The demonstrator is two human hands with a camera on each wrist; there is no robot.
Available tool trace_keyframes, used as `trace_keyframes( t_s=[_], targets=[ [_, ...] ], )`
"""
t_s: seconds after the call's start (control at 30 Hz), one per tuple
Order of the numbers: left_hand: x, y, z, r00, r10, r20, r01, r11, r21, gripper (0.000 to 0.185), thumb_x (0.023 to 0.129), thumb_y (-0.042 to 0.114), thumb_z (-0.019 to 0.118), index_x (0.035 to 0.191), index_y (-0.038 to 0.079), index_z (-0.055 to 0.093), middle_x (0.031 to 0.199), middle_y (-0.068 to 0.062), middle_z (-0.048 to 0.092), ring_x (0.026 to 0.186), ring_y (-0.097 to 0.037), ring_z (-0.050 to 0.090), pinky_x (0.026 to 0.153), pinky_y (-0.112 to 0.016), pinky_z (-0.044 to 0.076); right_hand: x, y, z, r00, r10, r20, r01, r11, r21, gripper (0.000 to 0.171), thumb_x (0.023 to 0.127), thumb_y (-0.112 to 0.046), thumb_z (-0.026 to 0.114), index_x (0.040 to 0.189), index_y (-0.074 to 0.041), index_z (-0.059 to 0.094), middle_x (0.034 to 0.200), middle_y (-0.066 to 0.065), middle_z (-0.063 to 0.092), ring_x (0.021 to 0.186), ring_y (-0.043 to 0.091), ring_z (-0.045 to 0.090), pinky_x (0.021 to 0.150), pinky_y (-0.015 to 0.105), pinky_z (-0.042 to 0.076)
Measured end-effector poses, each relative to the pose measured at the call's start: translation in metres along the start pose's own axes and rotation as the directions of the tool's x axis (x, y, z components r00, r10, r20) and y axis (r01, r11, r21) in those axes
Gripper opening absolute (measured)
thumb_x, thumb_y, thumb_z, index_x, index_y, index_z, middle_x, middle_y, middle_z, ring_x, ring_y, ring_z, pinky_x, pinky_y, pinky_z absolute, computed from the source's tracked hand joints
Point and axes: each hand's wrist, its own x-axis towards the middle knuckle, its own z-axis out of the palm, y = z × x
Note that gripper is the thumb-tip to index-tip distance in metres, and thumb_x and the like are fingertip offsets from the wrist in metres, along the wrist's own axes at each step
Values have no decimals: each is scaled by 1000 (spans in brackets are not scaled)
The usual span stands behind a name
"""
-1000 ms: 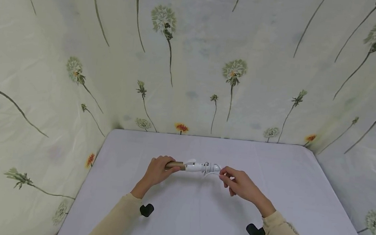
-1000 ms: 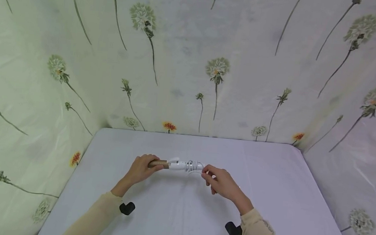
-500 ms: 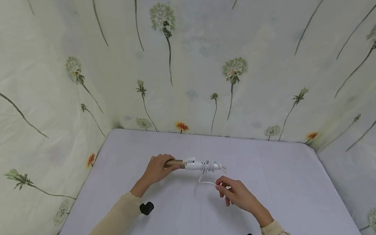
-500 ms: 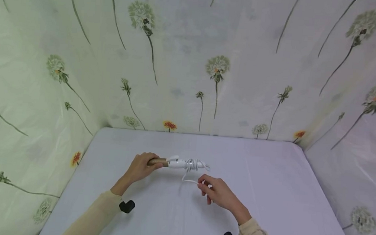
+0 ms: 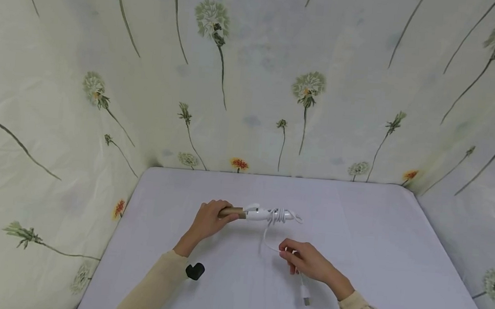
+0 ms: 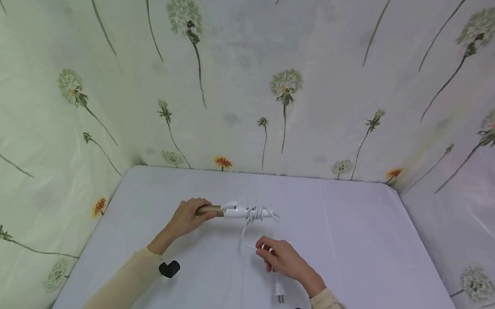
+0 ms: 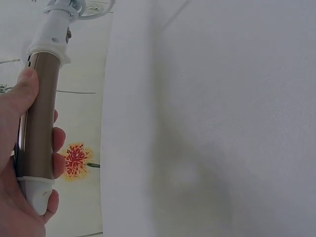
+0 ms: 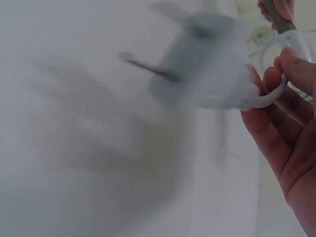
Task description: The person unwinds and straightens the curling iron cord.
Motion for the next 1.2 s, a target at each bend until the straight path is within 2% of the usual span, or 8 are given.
trace_keyframes(
  t_s=[0.17, 0.37, 0.6, 0.8, 0.97, 1.2],
  targets=[
    [1, 2, -3, 1000, 5, -12, -5, 1000, 4, 39, 85, 47, 65, 108, 15, 67, 91, 1, 68, 74, -13, 51, 68, -30, 32, 4, 4, 2, 1000, 5, -8, -5, 1000, 8, 23, 99, -29, 51, 107, -9, 59, 75, 16, 60, 50, 5, 55, 49, 24, 47],
    [1, 2, -5, 1000, -1, -11, 2, 1000, 0, 39, 86, 45, 66, 109, 14, 67, 91, 0, 68, 75, -14, 52, 69, -31, 33, 6, 8, 2, 997, 29, -67, -27, 999, 25, 21, 97, -28, 54, 103, -10, 61, 82, 17, 62, 49, 2, 49, 47, 23, 44],
    [0, 0, -5, 1000, -10, 2, 11, 1000, -6, 40, 86, 47, 65, 110, 15, 66, 93, 1, 69, 78, -14, 54, 71, -31, 33, 10, 20, 4, 983, 62, -170, -65, 998, -7, 18, 95, -27, 58, 97, -10, 64, 92, 10, 66, 73, 14, 59, 62, 23, 49],
    [-2, 1, -7, 1000, 5, 9, -4, 1000, -24, 38, 86, 47, 64, 109, 16, 67, 92, 2, 68, 77, -13, 52, 70, -31, 33, 13, 33, 0, 974, 83, -209, -88, 996, -15, 20, 94, -29, 60, 94, -9, 65, 92, 9, 67, 77, 10, 59, 66, 23, 50],
    [-3, 1, -8, 1000, -1, 22, 2, 999, -33, 38, 86, 47, 64, 109, 16, 67, 92, 2, 68, 77, -13, 53, 71, -31, 34, 15, 40, -6, 970, 113, -217, -129, 990, -63, 21, 93, -31, 60, 94, -11, 66, 89, 5, 67, 75, 5, 57, 70, 24, 50],
    [-3, 3, -8, 999, -16, 34, 17, 999, -36, 39, 87, 48, 63, 108, 16, 66, 92, 2, 68, 80, -14, 54, 71, -31, 33, 18, 43, -14, 960, 133, -246, -159, 984, -85, 13, 92, -28, 63, 91, -16, 67, 86, 0, 67, 75, 5, 56, 74, 26, 50]
  ],
)
